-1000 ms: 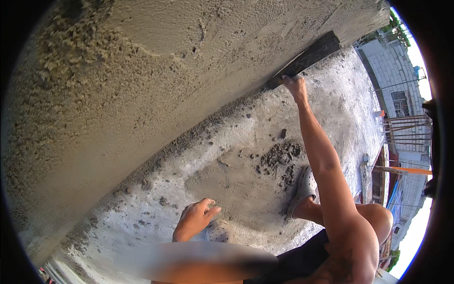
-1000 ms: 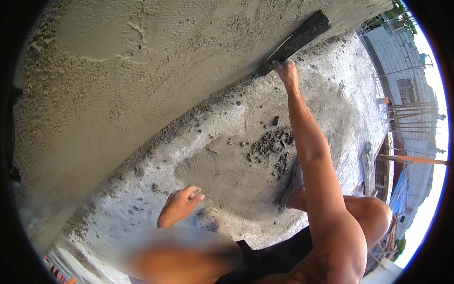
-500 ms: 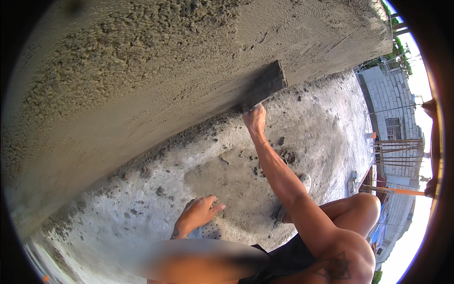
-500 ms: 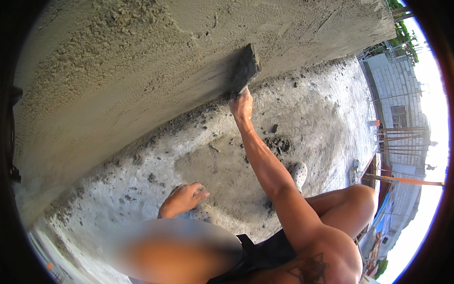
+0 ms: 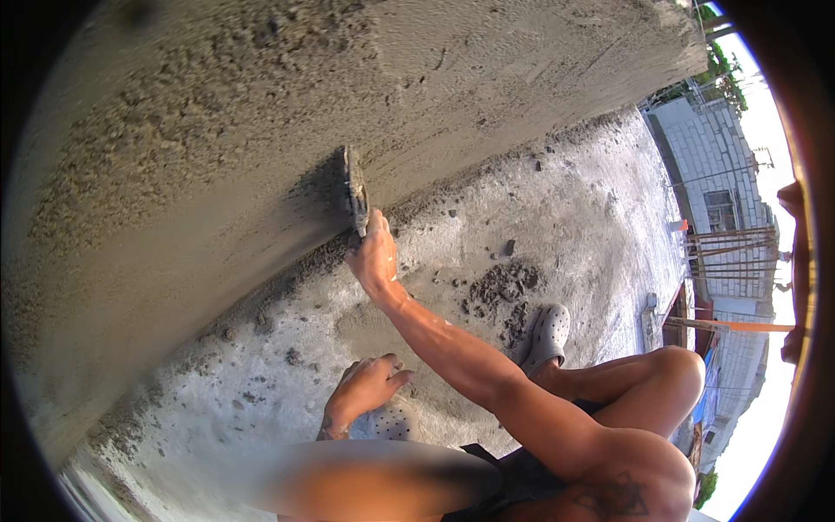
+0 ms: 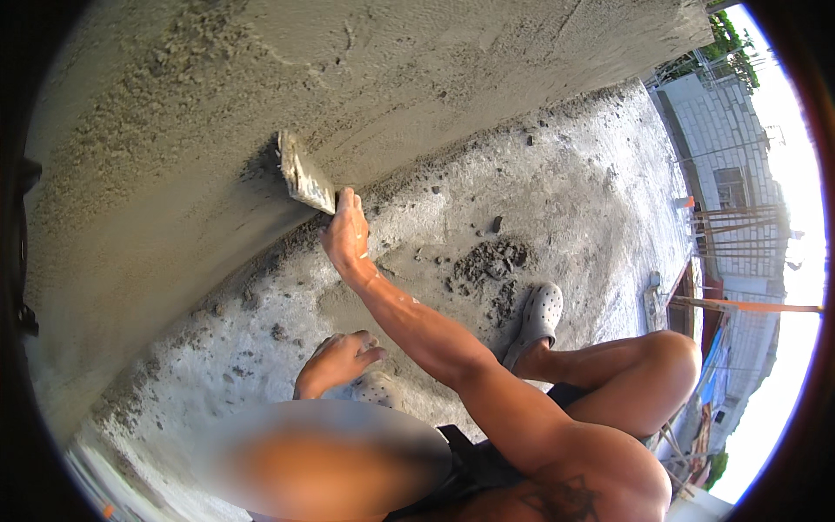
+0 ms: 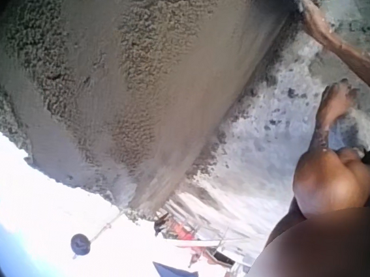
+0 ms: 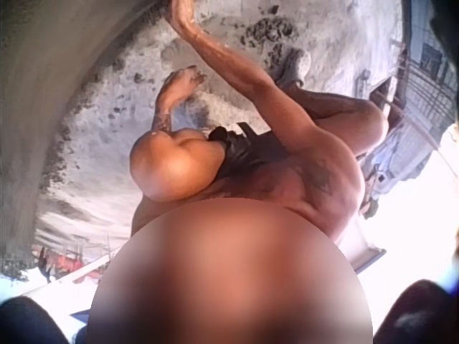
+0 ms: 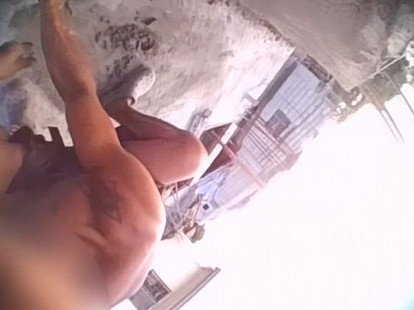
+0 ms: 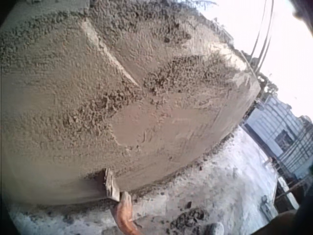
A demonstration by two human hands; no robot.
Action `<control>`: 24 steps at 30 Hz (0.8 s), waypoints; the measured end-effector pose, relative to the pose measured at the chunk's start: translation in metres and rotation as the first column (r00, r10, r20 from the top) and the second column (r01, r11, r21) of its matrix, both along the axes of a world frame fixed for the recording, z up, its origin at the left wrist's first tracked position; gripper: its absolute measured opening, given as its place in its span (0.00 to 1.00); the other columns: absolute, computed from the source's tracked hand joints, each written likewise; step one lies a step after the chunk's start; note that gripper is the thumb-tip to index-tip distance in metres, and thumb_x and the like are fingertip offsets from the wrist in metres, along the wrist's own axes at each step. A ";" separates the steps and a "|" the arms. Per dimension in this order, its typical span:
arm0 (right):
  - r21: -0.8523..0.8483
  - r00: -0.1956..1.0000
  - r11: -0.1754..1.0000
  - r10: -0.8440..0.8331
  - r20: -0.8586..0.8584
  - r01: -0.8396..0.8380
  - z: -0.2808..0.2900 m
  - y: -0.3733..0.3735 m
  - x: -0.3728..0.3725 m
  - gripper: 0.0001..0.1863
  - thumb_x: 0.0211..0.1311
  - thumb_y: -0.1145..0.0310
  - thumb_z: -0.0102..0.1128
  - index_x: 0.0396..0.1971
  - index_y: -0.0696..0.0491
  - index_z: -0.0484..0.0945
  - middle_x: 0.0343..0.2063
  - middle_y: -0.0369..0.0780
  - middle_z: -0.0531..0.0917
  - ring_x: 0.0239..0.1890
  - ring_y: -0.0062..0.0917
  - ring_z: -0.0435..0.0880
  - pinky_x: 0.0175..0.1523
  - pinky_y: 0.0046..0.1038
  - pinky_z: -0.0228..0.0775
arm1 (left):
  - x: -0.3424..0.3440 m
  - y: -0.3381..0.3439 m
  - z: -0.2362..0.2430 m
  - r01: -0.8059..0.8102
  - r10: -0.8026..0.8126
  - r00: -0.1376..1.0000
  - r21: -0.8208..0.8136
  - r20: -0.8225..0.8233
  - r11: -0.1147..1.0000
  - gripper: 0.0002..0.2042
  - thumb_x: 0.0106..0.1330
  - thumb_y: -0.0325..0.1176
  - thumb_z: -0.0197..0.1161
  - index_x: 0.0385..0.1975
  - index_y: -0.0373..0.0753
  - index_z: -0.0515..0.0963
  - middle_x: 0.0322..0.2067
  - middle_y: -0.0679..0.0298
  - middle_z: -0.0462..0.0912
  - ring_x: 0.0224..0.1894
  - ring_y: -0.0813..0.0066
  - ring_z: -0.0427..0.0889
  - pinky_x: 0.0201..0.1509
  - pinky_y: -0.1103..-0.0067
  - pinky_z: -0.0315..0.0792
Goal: The person uses a trowel to smooth wet cement on a curved wall, repeatedly scraping and leveling the surface. The person moves along the wall, applying and refining the plaster finish.
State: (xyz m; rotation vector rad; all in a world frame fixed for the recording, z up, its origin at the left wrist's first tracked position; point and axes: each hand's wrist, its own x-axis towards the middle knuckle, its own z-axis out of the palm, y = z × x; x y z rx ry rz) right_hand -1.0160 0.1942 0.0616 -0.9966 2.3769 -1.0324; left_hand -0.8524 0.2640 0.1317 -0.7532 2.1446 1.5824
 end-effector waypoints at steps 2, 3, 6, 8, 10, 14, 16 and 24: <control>-0.003 0.993 0.998 0.063 0.101 -0.063 0.007 -0.003 0.015 0.26 0.47 0.82 0.66 0.47 0.63 0.65 0.41 0.55 0.75 0.43 0.52 0.79 0.47 0.46 0.73 | -0.006 0.000 -0.003 0.047 -0.048 0.999 -0.023 -0.013 0.999 0.21 0.68 0.47 0.63 0.43 0.30 0.80 0.36 0.39 0.83 0.43 0.38 0.83 0.46 0.57 0.76; 0.000 0.976 0.997 0.075 0.206 -0.076 0.009 -0.003 0.026 0.26 0.45 0.84 0.67 0.45 0.60 0.66 0.40 0.56 0.75 0.43 0.54 0.79 0.48 0.47 0.73 | -0.009 0.000 -0.005 0.064 -0.064 0.998 0.002 0.008 0.998 0.21 0.67 0.47 0.64 0.44 0.31 0.80 0.36 0.39 0.83 0.43 0.38 0.83 0.47 0.57 0.76; -0.170 0.949 0.979 0.155 0.275 -0.111 0.014 0.004 0.041 0.21 0.48 0.85 0.62 0.44 0.60 0.68 0.37 0.57 0.76 0.42 0.56 0.78 0.48 0.49 0.71 | -0.012 -0.003 -0.009 0.080 -0.078 0.996 -0.027 0.040 0.996 0.21 0.67 0.48 0.64 0.45 0.34 0.81 0.37 0.41 0.84 0.43 0.39 0.83 0.47 0.58 0.76; -0.158 0.945 0.985 0.113 0.306 -0.067 0.018 0.024 0.025 0.16 0.55 0.82 0.59 0.45 0.60 0.73 0.40 0.57 0.78 0.44 0.57 0.79 0.47 0.48 0.73 | -0.015 -0.005 -0.011 0.049 -0.047 0.993 -0.016 0.112 0.999 0.19 0.66 0.46 0.66 0.45 0.35 0.81 0.36 0.42 0.84 0.43 0.42 0.84 0.46 0.61 0.77; 0.046 0.940 0.997 -0.079 0.332 0.067 0.028 0.070 -0.023 0.11 0.64 0.76 0.59 0.46 0.56 0.80 0.39 0.53 0.85 0.38 0.44 0.88 0.38 0.42 0.77 | -0.020 -0.006 -0.014 0.087 -0.081 0.977 -0.025 0.195 0.996 0.21 0.67 0.48 0.65 0.47 0.36 0.81 0.37 0.44 0.85 0.42 0.44 0.85 0.47 0.63 0.77; 0.116 0.946 0.943 -0.320 0.057 0.312 0.085 0.160 -0.142 0.09 0.67 0.67 0.64 0.38 0.57 0.86 0.29 0.48 0.88 0.28 0.32 0.88 0.33 0.35 0.77 | -0.040 0.000 -0.016 0.172 -0.166 0.973 -0.023 0.163 0.985 0.25 0.69 0.53 0.61 0.48 0.35 0.80 0.37 0.45 0.86 0.43 0.46 0.85 0.47 0.63 0.76; -0.116 0.927 0.927 -0.367 -0.076 0.357 0.106 0.187 -0.178 0.10 0.68 0.66 0.62 0.38 0.58 0.86 0.27 0.49 0.87 0.26 0.37 0.88 0.32 0.35 0.74 | -0.053 0.004 -0.016 0.210 -0.209 0.969 0.003 0.131 0.978 0.25 0.68 0.53 0.61 0.49 0.35 0.80 0.37 0.46 0.86 0.43 0.46 0.85 0.47 0.62 0.76; 0.338 0.959 0.914 -0.147 -0.243 0.226 -0.007 0.228 -0.162 0.10 0.66 0.68 0.62 0.34 0.60 0.84 0.26 0.49 0.85 0.27 0.47 0.83 0.34 0.42 0.74 | -0.083 -0.005 -0.015 0.235 -0.230 0.964 -0.021 0.137 0.972 0.25 0.68 0.53 0.61 0.49 0.35 0.81 0.34 0.48 0.86 0.42 0.46 0.85 0.47 0.61 0.77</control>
